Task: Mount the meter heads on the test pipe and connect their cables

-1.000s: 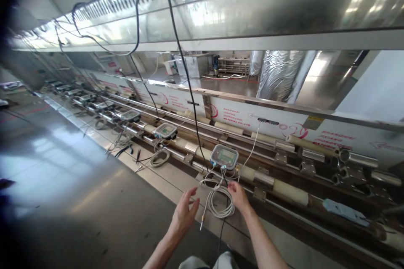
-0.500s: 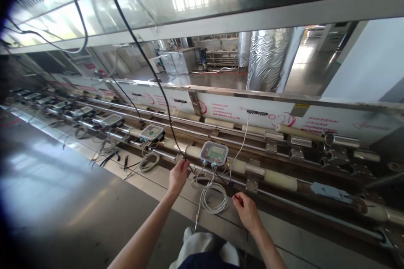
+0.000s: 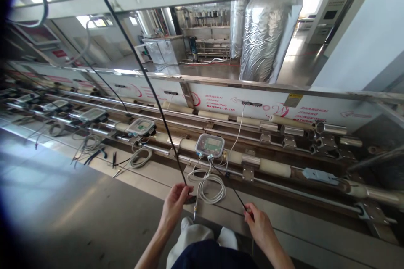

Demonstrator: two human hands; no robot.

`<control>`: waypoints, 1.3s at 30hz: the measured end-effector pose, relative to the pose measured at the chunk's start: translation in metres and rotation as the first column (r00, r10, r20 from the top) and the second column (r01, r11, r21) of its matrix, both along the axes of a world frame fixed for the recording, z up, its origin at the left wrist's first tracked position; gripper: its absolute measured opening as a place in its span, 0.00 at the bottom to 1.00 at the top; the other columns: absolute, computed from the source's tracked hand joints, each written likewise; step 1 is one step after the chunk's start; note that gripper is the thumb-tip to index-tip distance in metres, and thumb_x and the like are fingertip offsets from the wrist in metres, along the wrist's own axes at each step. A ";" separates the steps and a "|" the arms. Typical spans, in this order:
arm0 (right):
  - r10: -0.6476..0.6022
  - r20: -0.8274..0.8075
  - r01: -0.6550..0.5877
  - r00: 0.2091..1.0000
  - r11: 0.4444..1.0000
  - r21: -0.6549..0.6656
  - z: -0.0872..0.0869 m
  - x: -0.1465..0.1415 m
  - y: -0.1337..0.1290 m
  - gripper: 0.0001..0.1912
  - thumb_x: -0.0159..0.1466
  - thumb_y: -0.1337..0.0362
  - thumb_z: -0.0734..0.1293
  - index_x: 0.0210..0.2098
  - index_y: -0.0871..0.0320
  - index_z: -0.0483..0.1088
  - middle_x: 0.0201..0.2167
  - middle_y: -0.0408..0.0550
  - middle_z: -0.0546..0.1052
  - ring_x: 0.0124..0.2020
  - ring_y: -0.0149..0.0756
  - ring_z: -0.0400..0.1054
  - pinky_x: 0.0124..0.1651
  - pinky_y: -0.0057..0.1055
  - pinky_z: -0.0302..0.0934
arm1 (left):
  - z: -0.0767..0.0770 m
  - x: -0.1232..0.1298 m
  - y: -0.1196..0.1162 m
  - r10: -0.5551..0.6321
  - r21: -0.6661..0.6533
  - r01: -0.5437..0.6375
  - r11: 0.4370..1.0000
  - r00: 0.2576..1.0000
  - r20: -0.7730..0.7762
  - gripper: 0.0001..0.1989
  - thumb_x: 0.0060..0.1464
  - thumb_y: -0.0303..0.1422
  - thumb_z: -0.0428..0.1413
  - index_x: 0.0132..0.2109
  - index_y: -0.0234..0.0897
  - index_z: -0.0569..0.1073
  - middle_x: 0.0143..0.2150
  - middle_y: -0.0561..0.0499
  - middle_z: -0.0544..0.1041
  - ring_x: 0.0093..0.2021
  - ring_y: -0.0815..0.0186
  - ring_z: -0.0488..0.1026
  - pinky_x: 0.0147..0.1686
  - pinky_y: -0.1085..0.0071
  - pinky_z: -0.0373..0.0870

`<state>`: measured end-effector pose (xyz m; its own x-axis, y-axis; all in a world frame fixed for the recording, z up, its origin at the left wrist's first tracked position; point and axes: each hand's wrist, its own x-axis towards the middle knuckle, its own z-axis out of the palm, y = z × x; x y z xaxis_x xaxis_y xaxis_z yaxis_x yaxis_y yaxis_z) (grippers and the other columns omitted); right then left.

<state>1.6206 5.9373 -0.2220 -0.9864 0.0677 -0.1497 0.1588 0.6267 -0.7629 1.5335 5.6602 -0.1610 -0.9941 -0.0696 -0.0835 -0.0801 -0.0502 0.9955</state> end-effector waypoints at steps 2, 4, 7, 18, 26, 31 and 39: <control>0.002 0.027 -0.003 1.000 0.999 0.032 -0.002 0.011 0.001 0.14 0.60 0.58 0.55 0.41 0.57 0.65 0.25 0.45 0.75 0.27 0.37 0.70 0.34 0.32 0.60 | -0.010 0.002 0.007 -0.056 -0.079 0.053 0.995 0.998 -0.025 0.17 0.49 0.44 0.56 0.37 0.35 0.66 0.35 0.46 0.74 0.37 0.60 0.73 0.36 0.67 0.72; -0.005 0.051 0.002 0.999 0.998 0.068 -0.005 0.025 0.002 0.15 0.61 0.59 0.54 0.41 0.57 0.66 0.24 0.45 0.75 0.26 0.37 0.70 0.33 0.32 0.61 | -0.012 0.003 0.008 -0.077 -0.220 0.064 0.973 0.996 -0.053 0.15 0.52 0.42 0.53 0.41 0.35 0.67 0.40 0.45 0.73 0.39 0.60 0.73 0.39 0.65 0.72; -0.032 0.055 0.024 0.998 0.990 0.137 -0.008 0.046 0.004 0.17 0.61 0.59 0.52 0.39 0.57 0.69 0.25 0.48 0.76 0.28 0.39 0.71 0.34 0.33 0.63 | -0.003 0.010 0.006 0.050 -0.493 -0.159 0.856 0.972 -0.228 0.21 0.55 0.37 0.50 0.55 0.35 0.61 0.52 0.39 0.65 0.46 0.56 0.69 0.43 0.59 0.71; 0.077 -0.156 -0.038 0.985 0.970 0.240 0.062 0.071 0.010 0.18 0.65 0.54 0.54 0.33 0.51 0.73 0.30 0.46 0.76 0.32 0.35 0.72 0.34 0.27 0.66 | 0.022 0.062 0.103 -0.862 -0.876 0.337 0.345 0.482 -0.154 0.12 0.58 0.28 0.50 0.50 0.39 0.65 0.50 0.47 0.69 0.45 0.61 0.68 0.43 0.68 0.69; -0.024 -0.338 0.096 0.941 0.975 0.199 0.102 0.064 0.023 0.14 0.63 0.52 0.59 0.30 0.49 0.72 0.27 0.43 0.76 0.29 0.33 0.71 0.33 0.24 0.64 | 0.020 0.055 0.102 -0.805 -0.804 0.384 0.454 0.565 -0.184 0.04 0.57 0.25 0.53 0.34 0.36 0.67 0.31 0.52 0.70 0.32 0.67 0.67 0.31 0.74 0.61; -0.013 -0.342 0.102 0.940 0.964 0.246 0.107 0.053 0.028 0.15 0.62 0.49 0.60 0.30 0.48 0.74 0.28 0.42 0.77 0.30 0.35 0.71 0.35 0.27 0.65 | 0.025 0.058 0.099 -0.758 -0.732 0.422 0.535 0.623 -0.194 0.06 0.57 0.24 0.52 0.32 0.35 0.67 0.31 0.51 0.70 0.32 0.66 0.66 0.31 0.74 0.59; -0.015 -0.333 0.109 0.943 0.958 0.266 0.110 0.036 0.023 0.19 0.64 0.49 0.57 0.30 0.50 0.74 0.29 0.43 0.78 0.30 0.36 0.71 0.35 0.29 0.63 | 0.023 0.059 0.097 -0.701 -0.683 0.425 0.594 0.690 -0.180 0.07 0.59 0.24 0.49 0.33 0.35 0.67 0.31 0.51 0.71 0.31 0.66 0.66 0.31 0.73 0.57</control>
<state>1.6562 5.9604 -0.1121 -0.9696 0.1227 0.2115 -0.0224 0.8168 -0.5765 1.5923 5.7576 -0.1378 -0.7644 0.6227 0.1672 0.5065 0.4194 0.7534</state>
